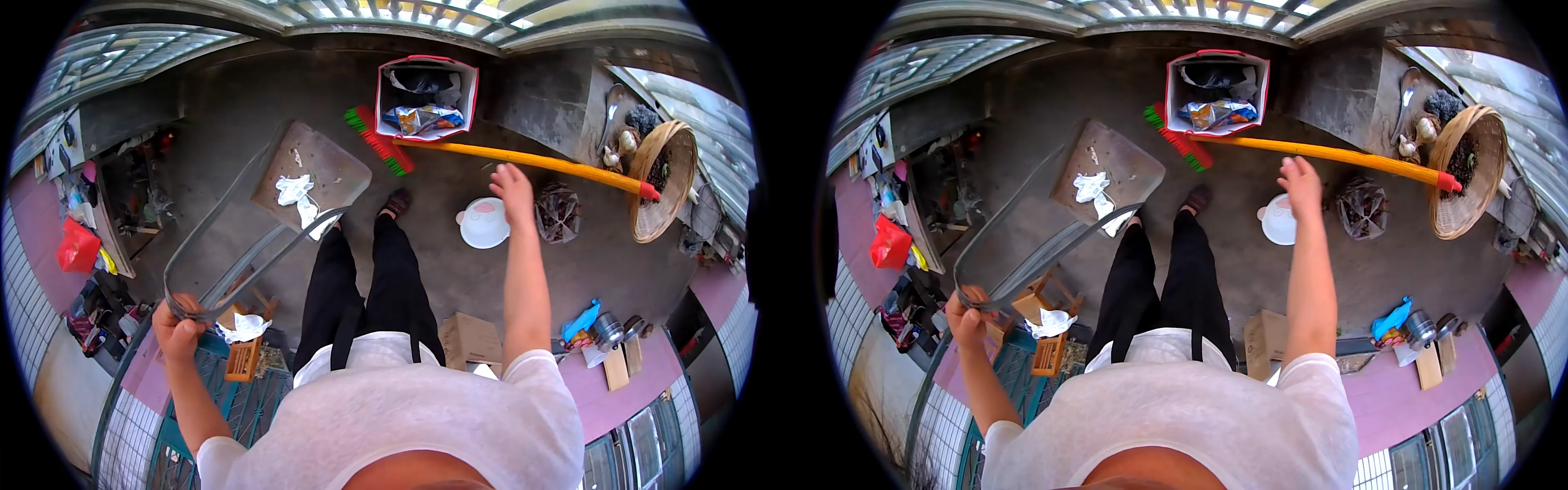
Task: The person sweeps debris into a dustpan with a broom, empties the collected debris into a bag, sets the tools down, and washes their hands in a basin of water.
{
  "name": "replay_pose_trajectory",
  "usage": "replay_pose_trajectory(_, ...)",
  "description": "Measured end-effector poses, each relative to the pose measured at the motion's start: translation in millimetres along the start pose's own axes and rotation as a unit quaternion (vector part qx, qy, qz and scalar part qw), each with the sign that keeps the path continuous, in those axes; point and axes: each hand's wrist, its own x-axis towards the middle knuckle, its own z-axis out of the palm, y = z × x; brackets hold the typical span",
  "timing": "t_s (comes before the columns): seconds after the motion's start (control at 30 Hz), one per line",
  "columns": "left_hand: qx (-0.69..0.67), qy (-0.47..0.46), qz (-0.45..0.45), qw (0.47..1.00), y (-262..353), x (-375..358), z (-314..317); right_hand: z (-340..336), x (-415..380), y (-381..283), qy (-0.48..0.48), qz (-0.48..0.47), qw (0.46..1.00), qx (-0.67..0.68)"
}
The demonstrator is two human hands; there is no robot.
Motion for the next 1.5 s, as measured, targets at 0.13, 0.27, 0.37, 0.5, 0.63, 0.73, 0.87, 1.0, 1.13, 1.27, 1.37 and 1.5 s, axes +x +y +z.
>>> replay_pose_trajectory(0.13, -0.031, 0.019, -0.002, 0.999, -30, -10, -8, 42, 13, -6, -0.053, -0.109, 0.967, -0.222)
replay_pose_trajectory(0.27, -0.069, 0.042, -0.009, 0.997, -48, -13, -6, 77, 68, 7, -0.050, -0.434, 0.764, -0.475)
replay_pose_trajectory(0.37, -0.088, 0.054, -0.021, 0.994, -59, -14, -2, 107, 113, 12, -0.035, -0.441, 0.635, -0.633)
replay_pose_trajectory(0.5, -0.106, 0.072, -0.016, 0.992, -77, -22, -2, 137, 143, 13, -0.010, -0.386, 0.565, -0.729)
replay_pose_trajectory(0.63, -0.107, 0.088, -0.028, 0.990, -88, -28, -1, 141, 167, 28, -0.021, -0.320, 0.532, -0.784)
replay_pose_trajectory(0.73, -0.088, 0.079, -0.048, 0.992, -94, -32, -4, 140, 163, 24, -0.038, -0.333, 0.556, -0.761)
replay_pose_trajectory(0.87, -0.104, 0.104, -0.051, 0.988, -90, -30, -1, 128, 129, -16, -0.112, -0.330, 0.693, -0.631)
replay_pose_trajectory(1.0, -0.070, 0.083, -0.054, 0.993, -79, -34, -6, 102, 69, -48, -0.109, -0.360, 0.741, -0.557)
replay_pose_trajectory(1.13, -0.053, 0.057, -0.029, 0.997, -67, -35, -6, 65, -8, -79, -0.104, -0.373, 0.797, -0.463)
replay_pose_trajectory(1.27, -0.035, 0.030, -0.002, 0.999, -56, -38, -13, 43, -98, -122, -0.078, -0.376, 0.826, -0.412)
replay_pose_trajectory(1.37, -0.026, -0.002, 0.012, 1.000, -43, -38, -12, 25, -151, -139, -0.057, -0.413, 0.843, -0.341)
replay_pose_trajectory(1.5, -0.033, -0.020, 0.040, 0.998, -26, -42, -12, 3, -215, -154, -0.020, -0.499, 0.822, -0.272)
